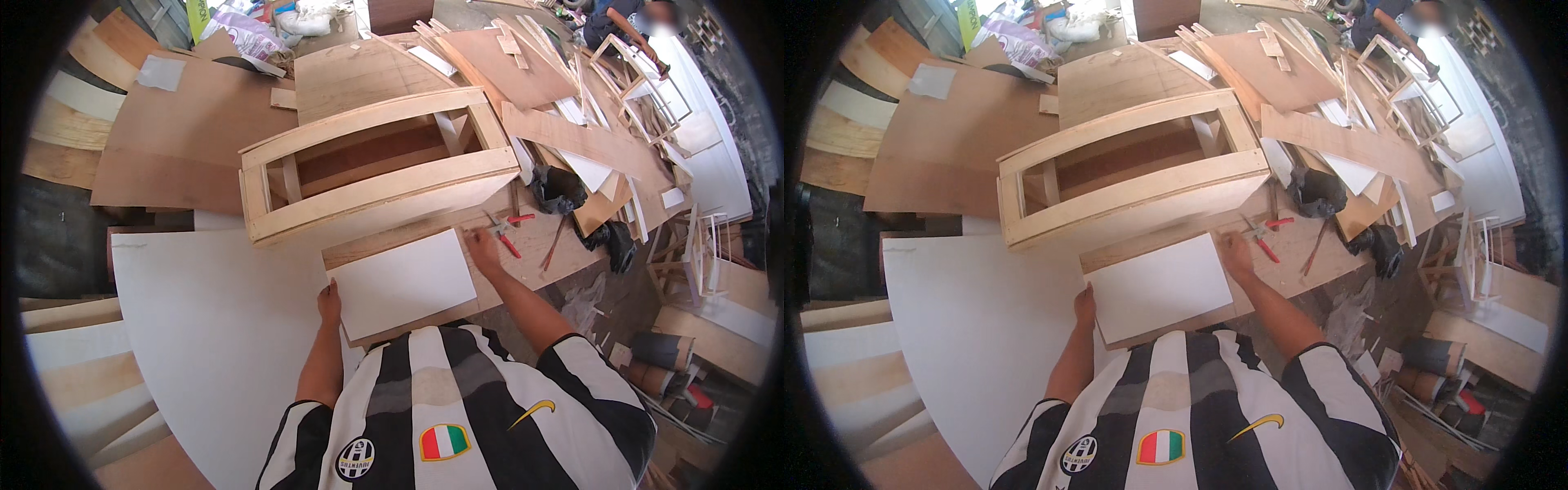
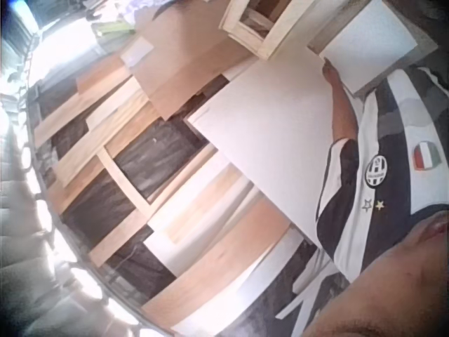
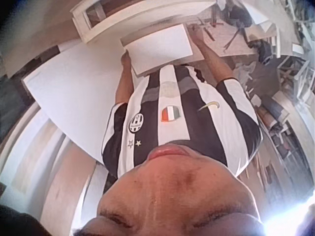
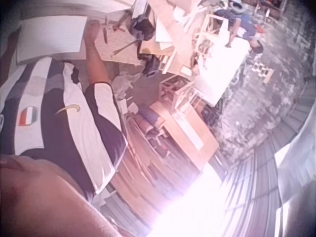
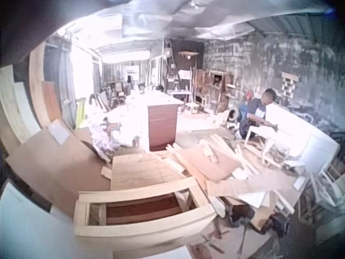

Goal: The person positions a white panel onto a wooden box frame and secures it using a hammer.

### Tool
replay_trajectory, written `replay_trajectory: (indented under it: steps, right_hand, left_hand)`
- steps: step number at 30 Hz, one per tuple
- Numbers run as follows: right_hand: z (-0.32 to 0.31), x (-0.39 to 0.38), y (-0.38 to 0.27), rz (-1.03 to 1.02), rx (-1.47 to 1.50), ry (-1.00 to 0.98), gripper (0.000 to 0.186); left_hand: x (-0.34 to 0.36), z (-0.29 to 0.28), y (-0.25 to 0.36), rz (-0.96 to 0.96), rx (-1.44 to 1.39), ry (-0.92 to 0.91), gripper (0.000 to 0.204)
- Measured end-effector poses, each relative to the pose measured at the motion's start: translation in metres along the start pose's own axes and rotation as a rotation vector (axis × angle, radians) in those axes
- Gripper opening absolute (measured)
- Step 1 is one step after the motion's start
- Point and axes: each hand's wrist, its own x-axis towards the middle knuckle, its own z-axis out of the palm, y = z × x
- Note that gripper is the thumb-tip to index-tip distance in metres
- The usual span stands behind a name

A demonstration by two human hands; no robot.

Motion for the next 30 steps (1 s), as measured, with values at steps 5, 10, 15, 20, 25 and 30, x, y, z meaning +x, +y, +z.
replay_trajectory:
  steps: [5,10,15,20,25,30]
  right_hand:
    - [0.037,-0.034,0.012,0.121,-0.138,-0.133,0.059]
    - [0.045,-0.034,0.018,0.121,-0.159,-0.108,0.054]
    - [0.032,-0.031,0.008,-0.002,-0.058,-0.008,0.045]
    - [-0.003,-0.023,0.000,0.006,0.053,-0.012,0.044]
    - [-0.047,-0.024,-0.015,-0.208,0.284,0.218,0.039]
    - [-0.088,-0.013,-0.053,-0.462,0.599,0.459,0.030]
  left_hand:
    - [-0.006,0.002,0.001,-0.061,0.052,0.016,0.053]
    - [-0.016,0.007,-0.006,0.012,-0.141,0.084,0.056]
    - [-0.041,-0.003,0.010,0.103,0.064,0.256,0.066]
    - [-0.081,-0.028,0.059,0.182,-0.085,0.189,0.069]
    - [-0.116,-0.040,0.111,0.338,-0.244,0.167,0.065]
    - [-0.131,-0.040,0.165,0.924,-0.260,0.546,0.065]
